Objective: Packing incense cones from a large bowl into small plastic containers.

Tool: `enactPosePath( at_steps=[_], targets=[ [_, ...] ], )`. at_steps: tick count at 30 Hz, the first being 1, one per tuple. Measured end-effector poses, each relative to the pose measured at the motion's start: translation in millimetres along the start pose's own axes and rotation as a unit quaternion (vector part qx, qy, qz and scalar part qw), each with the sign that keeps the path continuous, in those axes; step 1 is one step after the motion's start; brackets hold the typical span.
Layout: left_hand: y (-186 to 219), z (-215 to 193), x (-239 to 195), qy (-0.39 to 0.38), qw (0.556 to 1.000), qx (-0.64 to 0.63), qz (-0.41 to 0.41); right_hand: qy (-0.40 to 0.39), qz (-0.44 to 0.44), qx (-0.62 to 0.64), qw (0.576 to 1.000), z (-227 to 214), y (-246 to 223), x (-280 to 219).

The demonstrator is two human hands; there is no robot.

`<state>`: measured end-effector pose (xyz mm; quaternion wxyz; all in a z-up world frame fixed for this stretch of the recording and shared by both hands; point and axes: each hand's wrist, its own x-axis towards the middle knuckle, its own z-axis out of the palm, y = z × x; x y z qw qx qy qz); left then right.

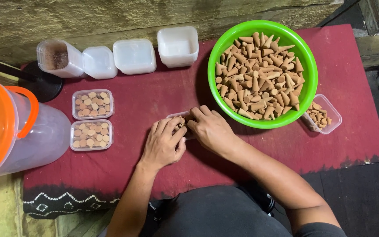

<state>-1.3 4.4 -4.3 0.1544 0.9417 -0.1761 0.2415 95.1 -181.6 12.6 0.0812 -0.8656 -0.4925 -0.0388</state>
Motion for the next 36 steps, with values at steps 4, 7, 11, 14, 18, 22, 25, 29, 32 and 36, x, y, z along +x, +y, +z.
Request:
enactPosePath(
  at_steps=[4, 7, 11, 14, 18, 22, 25, 29, 32, 36],
  targets=[
    [0.4, 0.3, -0.9, 0.0, 1.0, 0.009, 0.002, -0.005, -0.011, 0.006, 1.0, 6.2, 2.7, 1.2],
    [1.3, -1.3, 0.1, -0.015, 1.0, 0.015, 0.002, 0.0, -0.021, 0.018, 1.0, 4.5, 2.8, 2.1],
    [0.8, 0.2, 0.9, -0.023, 1.0, 0.007, 0.006, -0.025, 0.001, 0.082, 0.996, -4.7, 2.7, 2.8],
    [-0.1, 2.0, 0.8, -0.028, 1.0, 0.004, 0.009, -0.034, 0.018, 0.119, 0.992, -14.2, 0.4, 4.5],
    [-3.3, 2.4, 0.5, -0.027, 0.999, 0.004, 0.017, -0.015, 0.006, 0.122, 0.992, -4.5, 3.5, 3.4],
    [-4.2, 4.2, -1.4, -0.023, 1.0, 0.003, 0.012, -0.013, -0.012, 0.077, 0.997, 9.5, 6.9, 0.6],
    [-4.5, 3.4, -1.8, -0.027, 1.0, -0.001, 0.009, -0.017, -0.015, 0.075, 0.997, 7.4, 7.2, 1.3],
    [-3.6, 2.4, -1.5, -0.023, 1.0, -0.002, 0.006, -0.042, -0.048, 0.031, 0.998, 22.4, 13.5, 0.8],
    [-3.7, 2.0, -0.7, -0.022, 1.0, -0.006, 0.004, -0.046, -0.057, 0.038, 0.997, 15.2, 13.2, 5.4],
    [-2.8, -0.9, 1.2, -0.015, 1.0, -0.006, 0.003, -0.05, -0.081, 0.068, 0.993, 3.5, 15.6, 9.5]
  ],
)
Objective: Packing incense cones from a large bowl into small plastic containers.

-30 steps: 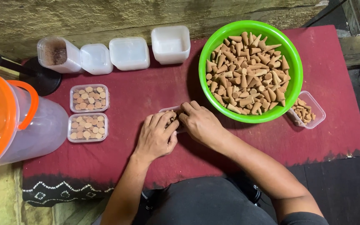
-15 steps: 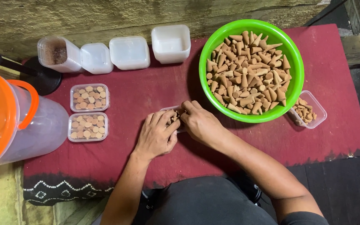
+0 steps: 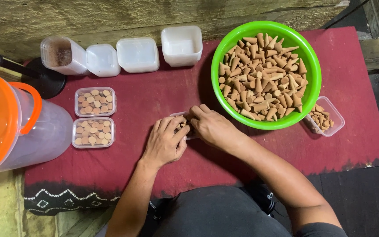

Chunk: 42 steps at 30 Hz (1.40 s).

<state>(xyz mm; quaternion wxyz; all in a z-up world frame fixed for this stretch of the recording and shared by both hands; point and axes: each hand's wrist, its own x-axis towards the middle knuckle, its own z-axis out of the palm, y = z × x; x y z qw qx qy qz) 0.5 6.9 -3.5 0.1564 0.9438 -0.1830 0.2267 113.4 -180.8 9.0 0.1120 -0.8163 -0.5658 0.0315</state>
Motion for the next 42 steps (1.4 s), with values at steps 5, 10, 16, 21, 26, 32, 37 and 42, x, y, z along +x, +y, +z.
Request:
enactPosePath(
  at_steps=[5, 10, 16, 21, 26, 32, 37, 42],
  targets=[
    [-0.9, 4.2, -1.1, 0.012, 1.0, -0.002, 0.003, 0.035, -0.007, 0.071, 0.997, -23.0, -3.1, -4.9],
    [-2.5, 6.9, -2.6, 0.02, 1.0, -0.005, 0.005, 0.081, 0.002, 0.131, 0.988, -15.1, 0.0, -11.5],
    [-1.5, 3.7, -1.8, 0.017, 1.0, -0.004, 0.001, 0.118, -0.004, 0.124, 0.985, -8.2, 1.4, -12.7],
    [-1.8, 2.6, -1.1, 0.018, 0.999, -0.045, -0.012, 0.161, -0.019, 0.155, 0.974, 11.6, 10.0, -12.8],
    [-1.0, 1.8, -0.2, 0.017, 0.998, -0.059, -0.018, 0.191, -0.018, 0.185, 0.964, 17.7, 12.5, -14.2],
    [-0.5, 1.0, 1.3, 0.016, 0.997, -0.071, -0.027, 0.219, -0.002, 0.213, 0.952, 2.6, 2.3, -14.6],
    [-0.9, 5.6, 0.3, 0.019, 0.997, -0.072, -0.031, 0.225, -0.003, 0.217, 0.95, 1.5, 2.1, -14.7],
    [-0.2, 7.0, 0.4, 0.014, 0.995, -0.089, -0.038, 0.223, -0.007, 0.215, 0.951, 1.8, 3.8, -15.7]
  ],
)
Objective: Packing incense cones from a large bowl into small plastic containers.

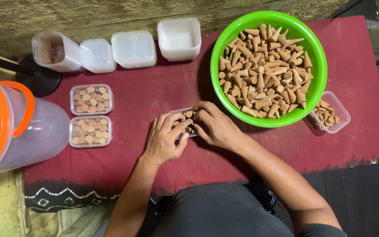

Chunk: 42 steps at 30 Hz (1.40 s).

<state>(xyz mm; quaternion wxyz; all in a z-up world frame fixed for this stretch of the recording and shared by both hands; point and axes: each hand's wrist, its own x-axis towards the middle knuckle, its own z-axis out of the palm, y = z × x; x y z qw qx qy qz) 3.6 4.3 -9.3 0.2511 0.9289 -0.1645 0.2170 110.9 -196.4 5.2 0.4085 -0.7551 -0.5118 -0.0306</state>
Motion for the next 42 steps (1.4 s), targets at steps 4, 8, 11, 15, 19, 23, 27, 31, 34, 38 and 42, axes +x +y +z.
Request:
enactPosePath(
  at_steps=[4, 8, 11, 15, 19, 23, 27, 31, 34, 38, 42],
  targets=[
    [-1.8, 1.1, -2.2, -0.004, 1.0, 0.003, 0.0, -0.003, -0.009, 0.003, 1.0, -3.5, -1.8, 1.1],
    [-2.2, 2.3, -2.8, -0.001, 1.0, 0.016, -0.007, -0.013, -0.032, -0.008, 0.999, -11.1, -8.4, 6.0],
    [-3.0, 3.4, -3.0, 0.007, 1.0, 0.017, -0.004, -0.011, -0.048, -0.024, 0.998, -14.3, -12.3, 9.1],
    [-2.4, 0.3, -1.0, 0.022, 1.0, 0.012, -0.002, 0.005, -0.053, -0.025, 0.998, -11.7, -9.3, 7.8],
    [-6.8, -0.2, -3.1, 0.034, 0.999, 0.016, -0.002, 0.016, -0.054, -0.038, 0.998, -7.5, -9.9, 3.0],
    [-8.9, -0.9, -4.5, 0.057, 0.998, 0.03, 0.004, 0.036, -0.059, -0.066, 0.995, -7.9, -11.9, 1.9],
    [-8.0, -7.4, -2.6, 0.071, 0.997, 0.017, 0.007, 0.051, -0.071, -0.08, 0.993, -14.0, -18.2, 0.6],
    [-21.3, 2.9, -16.0, 0.1, 0.995, 0.016, 0.002, 0.06, -0.098, -0.086, 0.99, -32.0, -6.3, -19.0],
    [-42.8, 9.7, -37.3, 0.137, 0.99, 0.019, 0.0, 0.056, -0.107, -0.115, 0.986, -70.3, 6.5, -31.8],
    [-54.6, -2.8, -54.9, 0.111, 0.993, -0.014, -0.036, 0.093, -0.028, -0.216, 0.972, -119.3, 50.6, -64.3],
    [-24.1, -46.0, -13.4, 0.079, 0.993, -0.041, -0.078, 0.103, 0.092, -0.295, 0.945, -162.3, 72.9, -88.9]
  ],
)
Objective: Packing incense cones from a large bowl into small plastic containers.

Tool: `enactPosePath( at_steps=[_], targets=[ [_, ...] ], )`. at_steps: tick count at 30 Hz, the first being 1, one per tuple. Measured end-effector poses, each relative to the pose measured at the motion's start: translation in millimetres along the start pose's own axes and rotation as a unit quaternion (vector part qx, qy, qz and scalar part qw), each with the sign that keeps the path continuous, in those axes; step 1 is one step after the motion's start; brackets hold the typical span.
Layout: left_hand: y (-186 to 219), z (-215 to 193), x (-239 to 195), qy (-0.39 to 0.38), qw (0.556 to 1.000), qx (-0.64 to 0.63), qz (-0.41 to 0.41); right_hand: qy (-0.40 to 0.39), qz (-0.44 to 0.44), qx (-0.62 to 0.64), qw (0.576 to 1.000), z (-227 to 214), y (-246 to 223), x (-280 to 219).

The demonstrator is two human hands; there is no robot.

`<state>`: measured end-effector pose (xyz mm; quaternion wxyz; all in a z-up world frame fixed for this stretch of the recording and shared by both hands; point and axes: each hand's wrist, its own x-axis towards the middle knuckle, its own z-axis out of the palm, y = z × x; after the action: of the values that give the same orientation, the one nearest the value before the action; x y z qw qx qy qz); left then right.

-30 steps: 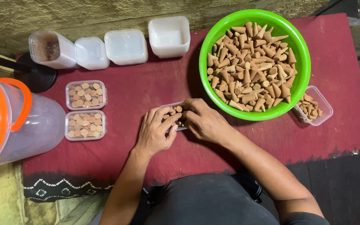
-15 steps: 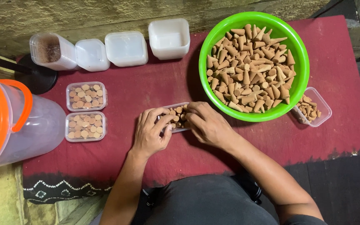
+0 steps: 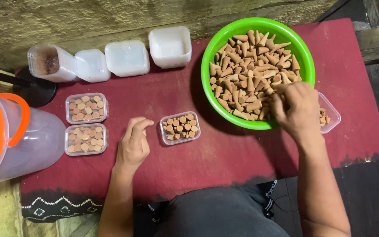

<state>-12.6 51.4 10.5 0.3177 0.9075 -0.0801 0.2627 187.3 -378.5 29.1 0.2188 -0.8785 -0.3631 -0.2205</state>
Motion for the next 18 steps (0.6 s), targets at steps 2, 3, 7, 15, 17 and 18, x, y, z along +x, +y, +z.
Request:
enactPosePath(
  at_steps=[2, 3, 7, 15, 17, 18],
  targets=[
    [12.5, -3.1, 16.6, 0.0, 1.0, 0.012, 0.019, 0.002, 0.024, -0.01, 1.0, -1.4, 3.9, 1.4],
    [18.6, -4.1, 26.7, 0.0, 0.999, 0.025, 0.039, 0.004, 0.047, -0.021, 0.999, -2.7, 6.7, 2.3],
    [31.5, 14.1, 56.8, -0.022, 0.997, 0.02, 0.067, 0.031, 0.083, 0.055, 0.995, 4.1, 12.4, -1.2],
    [67.2, 90.6, 145.7, -0.095, 0.969, 0.051, 0.225, 0.066, 0.106, 0.093, 0.988, 7.1, 10.7, -5.4],
    [79.3, 106.0, 162.3, -0.134, 0.964, 0.057, 0.222, 0.064, 0.113, 0.093, 0.987, 9.9, 13.3, -7.0],
    [85.1, 113.3, 170.9, -0.173, 0.959, 0.064, 0.216, 0.06, 0.119, 0.095, 0.986, 11.5, 14.5, -7.0]
  ],
)
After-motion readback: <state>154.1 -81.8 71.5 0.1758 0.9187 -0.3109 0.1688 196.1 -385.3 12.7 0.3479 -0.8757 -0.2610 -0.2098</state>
